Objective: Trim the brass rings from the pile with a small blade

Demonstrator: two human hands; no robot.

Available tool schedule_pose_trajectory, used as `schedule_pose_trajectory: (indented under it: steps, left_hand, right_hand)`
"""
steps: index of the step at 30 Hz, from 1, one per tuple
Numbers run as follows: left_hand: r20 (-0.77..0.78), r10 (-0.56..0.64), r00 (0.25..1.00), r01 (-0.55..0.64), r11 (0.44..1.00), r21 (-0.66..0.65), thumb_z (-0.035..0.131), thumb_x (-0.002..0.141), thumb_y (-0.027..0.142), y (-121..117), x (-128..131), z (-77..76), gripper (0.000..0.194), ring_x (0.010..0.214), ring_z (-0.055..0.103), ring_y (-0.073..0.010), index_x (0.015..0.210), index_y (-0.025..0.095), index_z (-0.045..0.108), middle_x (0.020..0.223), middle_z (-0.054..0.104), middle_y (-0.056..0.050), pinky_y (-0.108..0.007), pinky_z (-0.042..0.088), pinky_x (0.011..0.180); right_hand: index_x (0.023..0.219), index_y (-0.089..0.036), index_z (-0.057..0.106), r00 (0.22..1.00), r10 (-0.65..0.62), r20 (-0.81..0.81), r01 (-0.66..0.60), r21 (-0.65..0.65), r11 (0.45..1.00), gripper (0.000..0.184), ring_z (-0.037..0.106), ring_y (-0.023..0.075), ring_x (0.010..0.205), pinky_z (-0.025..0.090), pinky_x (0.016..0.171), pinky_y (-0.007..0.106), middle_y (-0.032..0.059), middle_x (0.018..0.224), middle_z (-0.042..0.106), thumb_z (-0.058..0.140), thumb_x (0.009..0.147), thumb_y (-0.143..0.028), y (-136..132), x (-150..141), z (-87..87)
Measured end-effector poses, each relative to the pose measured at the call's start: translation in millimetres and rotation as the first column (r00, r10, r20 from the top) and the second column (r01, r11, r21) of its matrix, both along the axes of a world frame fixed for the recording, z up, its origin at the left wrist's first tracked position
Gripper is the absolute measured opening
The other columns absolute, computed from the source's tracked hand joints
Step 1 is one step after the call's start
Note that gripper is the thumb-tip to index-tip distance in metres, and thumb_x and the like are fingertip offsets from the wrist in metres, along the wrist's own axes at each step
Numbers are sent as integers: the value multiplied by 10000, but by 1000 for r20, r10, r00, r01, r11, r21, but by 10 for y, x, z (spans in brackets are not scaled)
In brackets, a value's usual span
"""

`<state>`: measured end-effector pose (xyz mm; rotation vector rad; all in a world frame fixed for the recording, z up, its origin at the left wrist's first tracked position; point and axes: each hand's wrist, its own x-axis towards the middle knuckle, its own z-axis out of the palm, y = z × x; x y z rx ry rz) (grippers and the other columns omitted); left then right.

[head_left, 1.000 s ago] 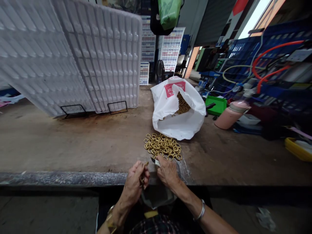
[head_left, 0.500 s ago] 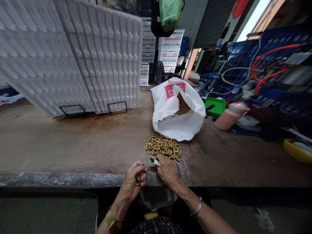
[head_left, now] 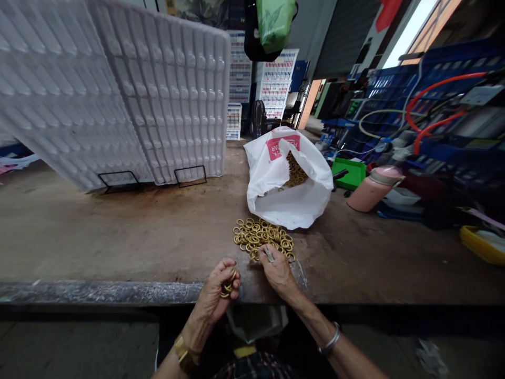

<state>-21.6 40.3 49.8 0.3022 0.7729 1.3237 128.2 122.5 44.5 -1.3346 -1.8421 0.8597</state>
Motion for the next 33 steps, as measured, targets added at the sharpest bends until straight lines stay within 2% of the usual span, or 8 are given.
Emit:
schedule_pose_trajectory:
  steps: [3, 6, 10, 18, 27, 33]
  left_hand:
    - [-3, -9, 1000, 9, 1000, -5, 661, 687, 208, 30, 22, 15, 277, 502, 500, -68, 908, 163, 500, 636, 540, 23, -137, 331, 384]
    - [-15, 7, 1000, -7, 1000, -14, 658, 705, 271, 59, 48, 40, 215, 535, 524, -76, 792, 145, 506, 673, 557, 1, -138, 345, 380]
    - [-58, 53, 997, -55, 998, -39, 701, 660, 275, 113, 68, 47, 260, 532, 530, -75, 717, 151, 480, 665, 570, 5, -133, 353, 368]
    - [-117, 68, 991, -75, 996, -54, 741, 604, 268, 207, 92, 28, 366, 509, 543, -81, 870, 152, 518, 643, 594, 16, -138, 375, 363]
    - [-264, 37, 964, -40, 999, -4, 708, 634, 390, 195, 164, 25, 340, 430, 424, -35, 741, 133, 514, 566, 558, 21, -118, 304, 349]
    - [-288, 56, 956, -62, 998, -10, 707, 620, 422, 214, 167, 7, 360, 403, 386, -29, 713, 142, 501, 500, 476, 61, -118, 285, 343]
  right_hand:
    - [726, -212, 536, 997, 32, -75, -35, -41, 999, 185, 531, 126, 577, 401, 602, 229, -24, 589, 566, 409, 801, -326, -51, -30, 27]
    - [714, -210, 533, 987, 38, -158, -51, -78, 996, 179, 538, 123, 554, 409, 590, 228, -28, 567, 576, 420, 791, -326, -93, -59, 80]
    - [729, -201, 531, 979, 35, -200, -58, -115, 992, 171, 545, 127, 557, 410, 588, 230, -26, 570, 588, 434, 776, -335, -119, -80, 141]
    - [669, -202, 515, 966, 78, -245, -113, -132, 985, 165, 532, 125, 553, 411, 593, 230, -27, 550, 561, 443, 756, -322, -165, -125, 214]
    - [659, -202, 500, 975, 124, -185, -147, -117, 982, 193, 483, 111, 545, 392, 540, 209, -36, 562, 512, 437, 782, -337, -151, -152, 125]
    - [829, -194, 565, 973, 186, -135, -193, -41, 980, 218, 545, 124, 693, 414, 634, 210, -10, 731, 599, 473, 812, -391, -173, -160, 94]
